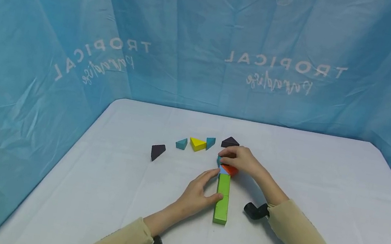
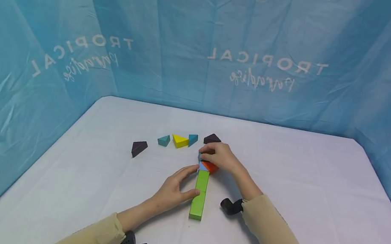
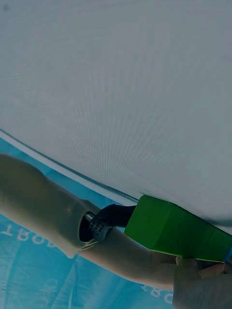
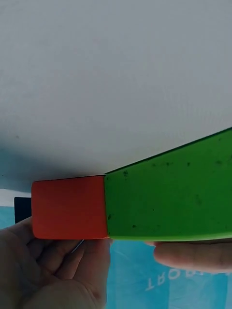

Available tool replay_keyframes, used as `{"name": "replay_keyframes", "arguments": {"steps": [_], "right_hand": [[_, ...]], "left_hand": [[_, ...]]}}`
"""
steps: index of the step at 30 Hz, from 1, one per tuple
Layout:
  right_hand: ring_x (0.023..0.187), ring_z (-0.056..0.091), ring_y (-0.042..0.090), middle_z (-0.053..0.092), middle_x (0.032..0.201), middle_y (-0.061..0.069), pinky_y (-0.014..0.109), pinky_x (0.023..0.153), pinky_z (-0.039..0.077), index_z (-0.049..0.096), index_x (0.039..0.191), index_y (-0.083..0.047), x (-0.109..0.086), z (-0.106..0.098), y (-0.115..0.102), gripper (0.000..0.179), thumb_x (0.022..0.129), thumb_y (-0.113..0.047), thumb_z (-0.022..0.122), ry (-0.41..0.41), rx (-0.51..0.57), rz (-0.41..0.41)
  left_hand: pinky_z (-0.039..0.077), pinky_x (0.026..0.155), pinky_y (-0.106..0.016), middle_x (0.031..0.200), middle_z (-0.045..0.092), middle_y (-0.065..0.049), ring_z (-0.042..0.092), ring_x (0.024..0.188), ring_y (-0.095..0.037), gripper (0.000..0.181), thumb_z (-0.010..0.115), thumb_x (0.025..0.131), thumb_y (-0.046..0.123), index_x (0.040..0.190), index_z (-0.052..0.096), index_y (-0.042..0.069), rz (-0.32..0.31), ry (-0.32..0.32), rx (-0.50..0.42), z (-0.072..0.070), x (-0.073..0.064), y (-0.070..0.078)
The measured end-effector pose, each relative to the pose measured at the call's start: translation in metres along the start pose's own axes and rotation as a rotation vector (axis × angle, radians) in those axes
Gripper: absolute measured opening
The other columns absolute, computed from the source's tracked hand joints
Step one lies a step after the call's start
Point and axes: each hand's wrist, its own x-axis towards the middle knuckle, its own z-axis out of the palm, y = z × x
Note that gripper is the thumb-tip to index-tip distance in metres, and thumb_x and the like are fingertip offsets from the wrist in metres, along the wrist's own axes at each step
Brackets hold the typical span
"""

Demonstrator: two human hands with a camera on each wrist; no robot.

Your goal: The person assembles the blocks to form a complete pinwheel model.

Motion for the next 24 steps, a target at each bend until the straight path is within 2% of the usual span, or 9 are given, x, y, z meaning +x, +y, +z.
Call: {"name": "replay_keyframes", "arguments": {"steps": [7,15,20,24], "right_hand": [[0.096,0.061,0.02,0.069,0.101,0.003,0.038,0.085,0.051,0.07,0.106,-0.006,0.001,0.003,-0.005,0.021,0.088,-0.018,0.067,0.003,-0.097,-0.065],[0.101,0.059,0.021,0.068,0.102,0.001,0.04,0.089,0.049,0.072,0.104,-0.009,-0.001,-0.002,-0.006,0.017,0.09,-0.015,0.065,-0.005,-0.131,-0.06],[0.097,0.059,0.019,0.068,0.1,0.001,0.036,0.084,0.05,0.073,0.101,-0.009,-0.003,-0.005,0.003,0.016,0.092,-0.015,0.062,-0.022,-0.075,-0.095],[0.096,0.059,0.017,0.068,0.1,0.001,0.034,0.083,0.05,0.073,0.101,-0.01,-0.003,-0.005,0.007,0.016,0.092,-0.016,0.062,-0.044,-0.024,-0.091]], "left_hand": [[0.032,0.108,-0.036,0.142,0.042,-0.01,0.037,0.132,-0.021,0.068,0.07,0.086,0.023,0.141,0.038,0.0,0.021,0.012,0.016,0.0,0.0,0.0],[0.032,0.108,-0.037,0.142,0.042,-0.01,0.037,0.132,-0.021,0.068,0.07,0.086,0.023,0.141,0.038,0.0,0.01,0.009,0.015,0.001,0.0,0.002],[0.032,0.108,-0.037,0.142,0.042,-0.01,0.038,0.132,-0.021,0.068,0.07,0.086,0.022,0.141,0.038,0.0,0.012,0.01,0.011,0.0,0.0,0.001],[0.031,0.108,-0.037,0.143,0.042,-0.009,0.037,0.132,-0.02,0.068,0.07,0.086,0.022,0.142,0.038,0.0,0.006,0.005,0.004,0.0,0.0,0.0]]}}
